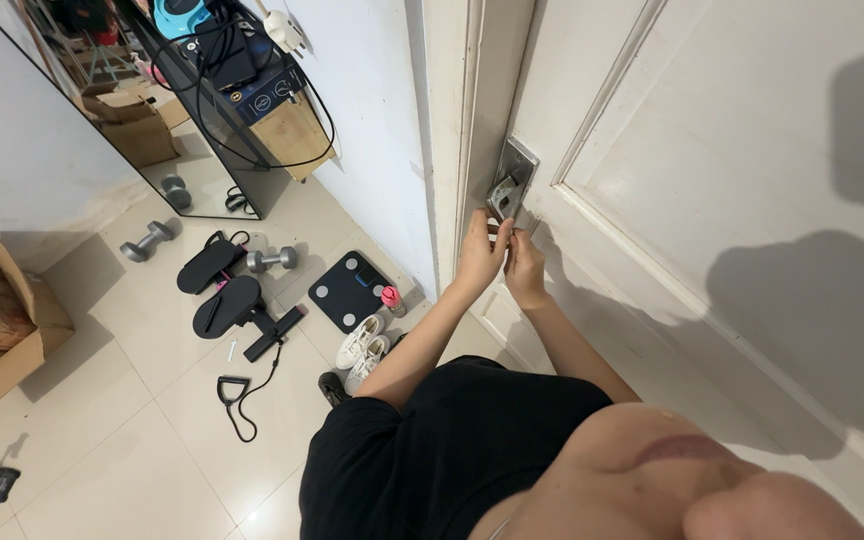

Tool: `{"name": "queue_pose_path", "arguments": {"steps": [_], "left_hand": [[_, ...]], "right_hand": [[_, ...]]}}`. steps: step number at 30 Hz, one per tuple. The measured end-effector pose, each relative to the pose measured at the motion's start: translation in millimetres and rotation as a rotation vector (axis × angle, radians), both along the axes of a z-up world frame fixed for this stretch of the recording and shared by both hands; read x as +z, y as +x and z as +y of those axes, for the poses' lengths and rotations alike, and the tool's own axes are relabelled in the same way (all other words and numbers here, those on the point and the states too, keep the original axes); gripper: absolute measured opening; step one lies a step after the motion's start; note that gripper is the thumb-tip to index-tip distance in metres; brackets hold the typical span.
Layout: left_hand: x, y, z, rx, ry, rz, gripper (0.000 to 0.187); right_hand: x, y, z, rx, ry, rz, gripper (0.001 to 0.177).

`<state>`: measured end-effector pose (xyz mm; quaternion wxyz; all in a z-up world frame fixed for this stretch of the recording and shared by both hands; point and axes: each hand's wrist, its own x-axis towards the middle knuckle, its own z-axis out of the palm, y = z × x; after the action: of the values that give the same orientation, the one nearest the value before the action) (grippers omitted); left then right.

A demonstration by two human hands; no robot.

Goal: The person plugs a phone charger into a wall socket and connects it to a smartphone, then plugs a laptop charger into a wall socket and connects it to a laptop. The person also unplugs a device from a wall socket.

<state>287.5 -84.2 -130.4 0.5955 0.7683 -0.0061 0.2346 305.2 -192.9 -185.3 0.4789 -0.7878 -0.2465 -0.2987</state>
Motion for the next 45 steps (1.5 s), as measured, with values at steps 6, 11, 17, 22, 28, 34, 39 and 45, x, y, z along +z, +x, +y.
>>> {"name": "queue_pose_path", "arguments": {"steps": [6,11,17,22,28,34,39,45], "left_hand": [[0.5,10.0,-1.3,0.001,0.023,0.002,0.037],[10.4,21.5,-4.8,-0.065,-0.037,0.055,0.036],[37.1,28.5,-12.5,0.031,0.017,0.044,0.04],[62.8,29.1,-19.5,0.043,0.084,-0.053,0.039],[72.9,45.3,-22.4,0.072,0.466,-0.324,0.021],[66.7,77.7,-27.3,-0.097,0.489,-0.359,0.019],[64.3,99.8,-33.8,-0.266,0.43,-0.331,0.026],[60.9,133.7,-55.3,-0.287,0.442,-0.353,0.028]], "right_hand": [[4.4,7.8,-2.9,-0.01,-0.005,-0.012,0.015],[35.9,2.2,-12.1,-0.065,-0.024,0.172,0.011],[82.1,5.9,-30.0,-0.094,-0.052,0.125,0.011],[104.8,12.6,-37.2,-0.157,-0.106,0.099,0.012],[124.1,24.3,-45.3,-0.188,-0.108,0.118,0.013],[133.1,43.0,-56.3,-0.235,-0.133,0.122,0.016],[132.3,63.2,-67.1,-0.302,-0.151,0.093,0.018],[125.9,90.9,-85.7,-0.339,-0.144,0.082,0.02]]}}
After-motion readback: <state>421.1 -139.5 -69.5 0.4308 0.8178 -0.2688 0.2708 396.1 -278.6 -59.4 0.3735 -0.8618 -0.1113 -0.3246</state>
